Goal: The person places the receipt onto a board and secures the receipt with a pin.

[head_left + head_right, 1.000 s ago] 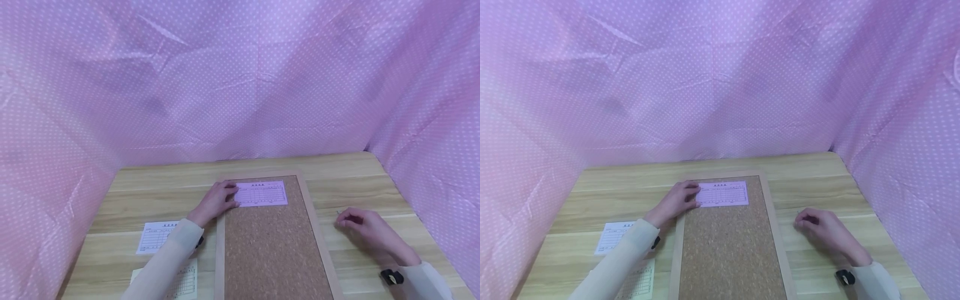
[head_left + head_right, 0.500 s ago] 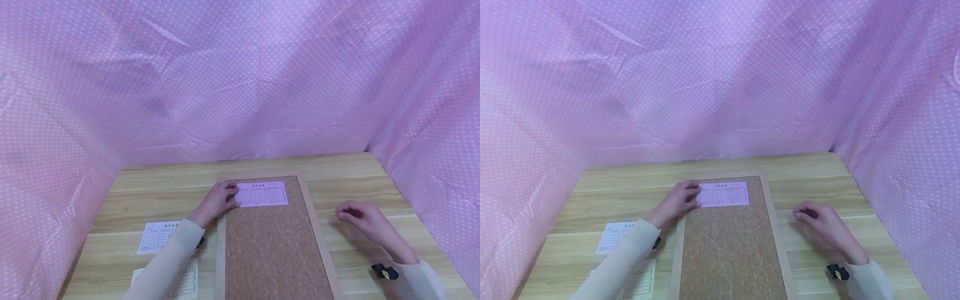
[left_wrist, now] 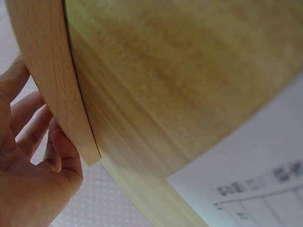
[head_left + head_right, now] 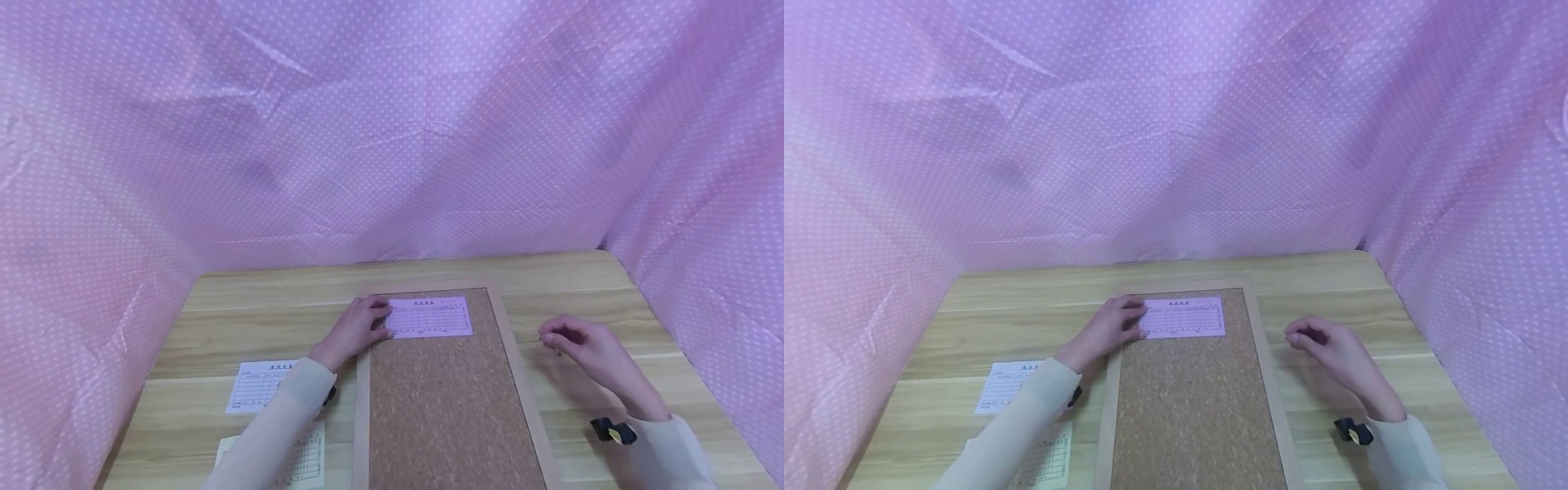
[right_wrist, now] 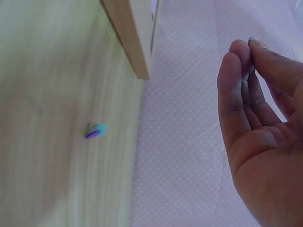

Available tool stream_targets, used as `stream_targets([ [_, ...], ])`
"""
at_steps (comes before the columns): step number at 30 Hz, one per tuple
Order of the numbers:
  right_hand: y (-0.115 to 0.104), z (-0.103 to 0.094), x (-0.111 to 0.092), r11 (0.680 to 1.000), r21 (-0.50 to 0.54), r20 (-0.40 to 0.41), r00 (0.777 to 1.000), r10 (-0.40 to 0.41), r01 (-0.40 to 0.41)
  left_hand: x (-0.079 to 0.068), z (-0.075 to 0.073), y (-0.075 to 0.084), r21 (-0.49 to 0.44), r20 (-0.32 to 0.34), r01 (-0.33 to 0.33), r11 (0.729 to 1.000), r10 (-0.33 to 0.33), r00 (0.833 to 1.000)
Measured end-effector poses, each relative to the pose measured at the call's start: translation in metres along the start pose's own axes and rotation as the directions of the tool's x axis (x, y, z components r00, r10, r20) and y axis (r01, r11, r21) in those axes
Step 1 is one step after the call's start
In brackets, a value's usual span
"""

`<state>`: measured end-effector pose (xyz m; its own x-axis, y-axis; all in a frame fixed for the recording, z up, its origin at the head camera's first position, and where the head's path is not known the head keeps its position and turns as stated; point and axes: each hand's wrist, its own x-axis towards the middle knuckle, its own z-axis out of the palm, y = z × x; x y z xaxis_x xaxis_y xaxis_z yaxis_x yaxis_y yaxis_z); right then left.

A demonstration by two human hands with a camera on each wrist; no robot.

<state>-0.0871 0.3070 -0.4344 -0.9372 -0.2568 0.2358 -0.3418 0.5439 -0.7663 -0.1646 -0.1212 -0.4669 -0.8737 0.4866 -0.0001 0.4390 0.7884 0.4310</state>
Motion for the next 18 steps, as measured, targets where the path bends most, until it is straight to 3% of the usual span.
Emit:
stream_targets([
  [9,-0.012,0.0,0.011,0.998,0.029,-0.004,0.999,0.051,-0.051,-0.001,0.0,0.0,0.008,-0.006,-0.012,1.0,0.012,1.0],
  [18,-0.02,0.001,0.019,0.997,0.071,-0.035,0.999,0.031,-0.028,0.0,0.001,-0.002,0.008,-0.015,-0.017,1.0,0.017,1.0],
])
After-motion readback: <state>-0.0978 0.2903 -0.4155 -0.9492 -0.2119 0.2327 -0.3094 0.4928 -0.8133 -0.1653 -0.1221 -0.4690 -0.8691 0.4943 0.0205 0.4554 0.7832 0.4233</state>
